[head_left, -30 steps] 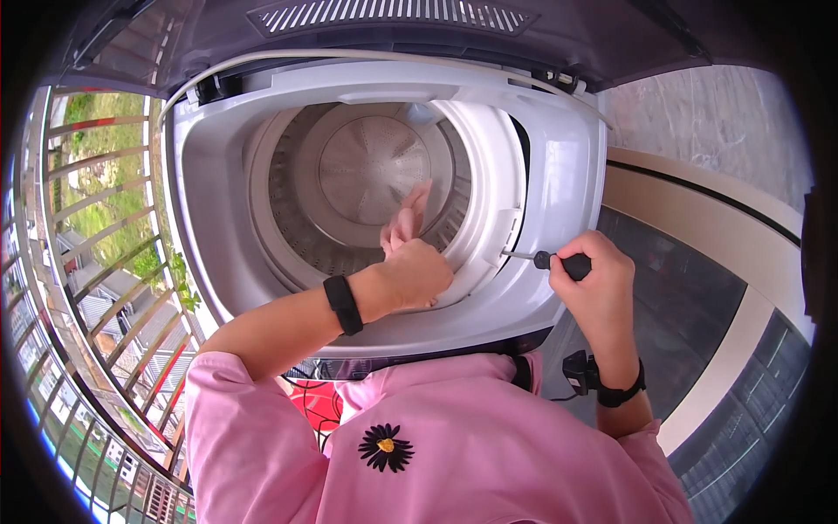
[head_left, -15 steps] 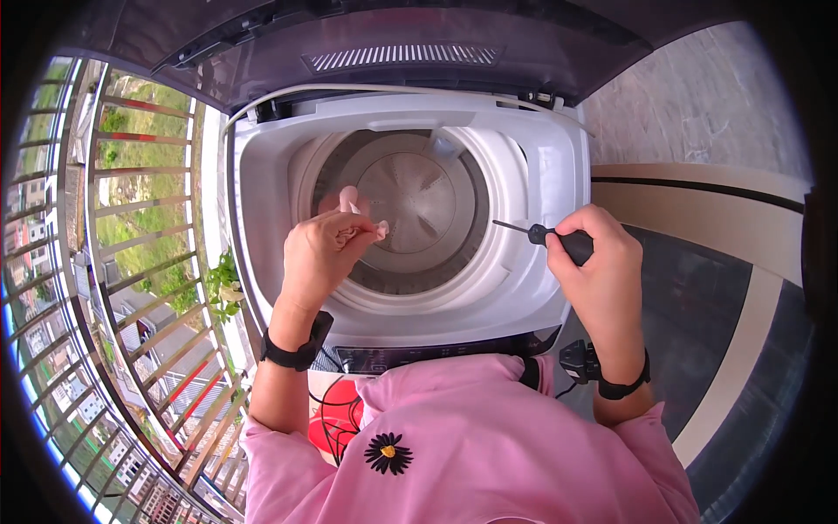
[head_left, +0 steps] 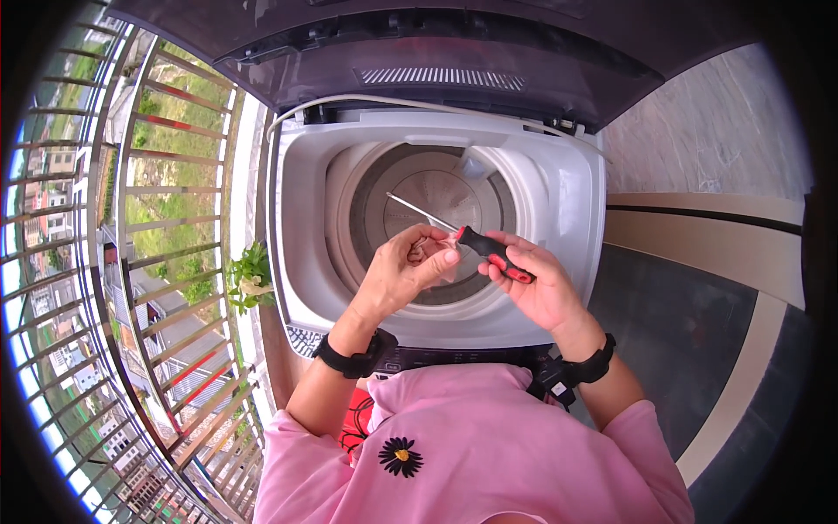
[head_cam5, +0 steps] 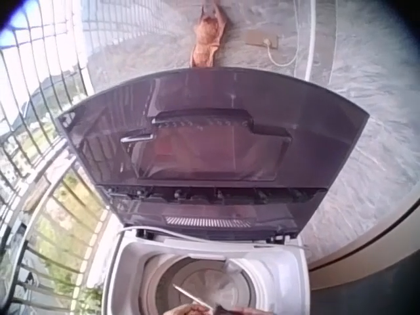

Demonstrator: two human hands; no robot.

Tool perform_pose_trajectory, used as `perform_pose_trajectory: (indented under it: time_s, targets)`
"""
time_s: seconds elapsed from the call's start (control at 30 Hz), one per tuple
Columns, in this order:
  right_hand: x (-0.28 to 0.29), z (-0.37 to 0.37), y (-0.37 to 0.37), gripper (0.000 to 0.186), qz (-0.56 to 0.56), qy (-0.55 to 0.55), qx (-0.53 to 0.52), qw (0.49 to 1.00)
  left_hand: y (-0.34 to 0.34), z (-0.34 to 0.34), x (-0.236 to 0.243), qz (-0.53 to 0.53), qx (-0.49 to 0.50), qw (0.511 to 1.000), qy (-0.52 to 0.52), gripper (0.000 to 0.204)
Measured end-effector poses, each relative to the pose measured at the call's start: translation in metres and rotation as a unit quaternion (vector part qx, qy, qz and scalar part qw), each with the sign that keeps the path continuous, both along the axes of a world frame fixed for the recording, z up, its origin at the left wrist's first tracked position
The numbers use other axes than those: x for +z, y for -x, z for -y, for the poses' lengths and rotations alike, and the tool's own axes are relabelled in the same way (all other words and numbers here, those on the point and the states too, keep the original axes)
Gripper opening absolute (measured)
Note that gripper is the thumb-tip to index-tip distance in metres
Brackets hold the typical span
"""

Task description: Checking and repairing the internal components of a top-loading washing machine using a screwdriver.

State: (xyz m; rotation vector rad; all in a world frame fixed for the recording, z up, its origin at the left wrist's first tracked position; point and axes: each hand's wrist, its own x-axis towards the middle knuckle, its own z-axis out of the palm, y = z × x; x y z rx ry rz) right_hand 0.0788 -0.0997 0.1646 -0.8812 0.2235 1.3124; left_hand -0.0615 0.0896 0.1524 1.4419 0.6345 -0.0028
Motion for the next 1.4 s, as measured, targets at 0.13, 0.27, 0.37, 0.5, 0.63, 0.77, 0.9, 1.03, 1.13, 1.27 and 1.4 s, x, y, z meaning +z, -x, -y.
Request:
perform_pose_trajectory:
  time_s: [0.13,0.27,0.37,0.5,0.63,0.77,0.9,1.03,1.13,1.27,1.4]
  targets:
    - [0.005,-0.019,0.033,0.034,0.2,-0.024,0.161,0.966,-0.006,0.023,0.0,-0.009,0.103,0.976,0.191,0.048]
    - [-0.008,-0.026,0.031,0.018,0.216,-0.055,0.147,0.964,0.007,0.027,-0.009,0.067,0.147,0.95,0.267,0.035]
    - [-0.022,-0.032,0.024,0.033,0.428,0.11,0.228,0.867,0.014,0.028,0.001,0.099,0.185,0.942,0.263,0.037]
    - [-0.031,-0.036,0.022,0.044,0.688,0.042,0.197,0.698,0.021,0.027,0.029,0.172,0.177,0.906,0.344,0.042]
    - [-0.019,-0.051,0.005,0.035,0.56,-0.103,0.196,0.799,0.046,-0.001,0.046,0.105,0.128,0.951,0.261,0.06]
    - [-0.003,-0.057,-0.01,0.03,0.268,-0.084,0.221,0.934,0.072,-0.013,0.073,0.008,0.188,0.981,0.051,0.062]
    - [-0.032,-0.074,0.001,0.039,0.292,0.041,0.181,0.938,0.127,-0.05,0.073,-0.058,0.16,0.985,-0.003,0.049]
    - [-0.068,-0.106,0.036,0.067,0.323,0.163,0.237,0.902,0.163,-0.064,0.057,-0.165,0.209,0.959,-0.096,0.034]
    - [-0.088,-0.131,0.051,0.049,0.453,0.175,0.328,0.81,0.177,-0.071,0.044,-0.194,0.196,0.954,-0.118,0.032]
    - [-0.123,-0.158,0.082,0.032,0.462,0.016,0.328,0.824,0.168,-0.076,0.033,-0.235,0.153,0.941,-0.192,0.03]
    - [-0.151,-0.15,0.104,0.03,0.531,-0.121,0.466,0.697,0.153,-0.076,0.024,-0.253,0.135,0.928,-0.237,0.029]
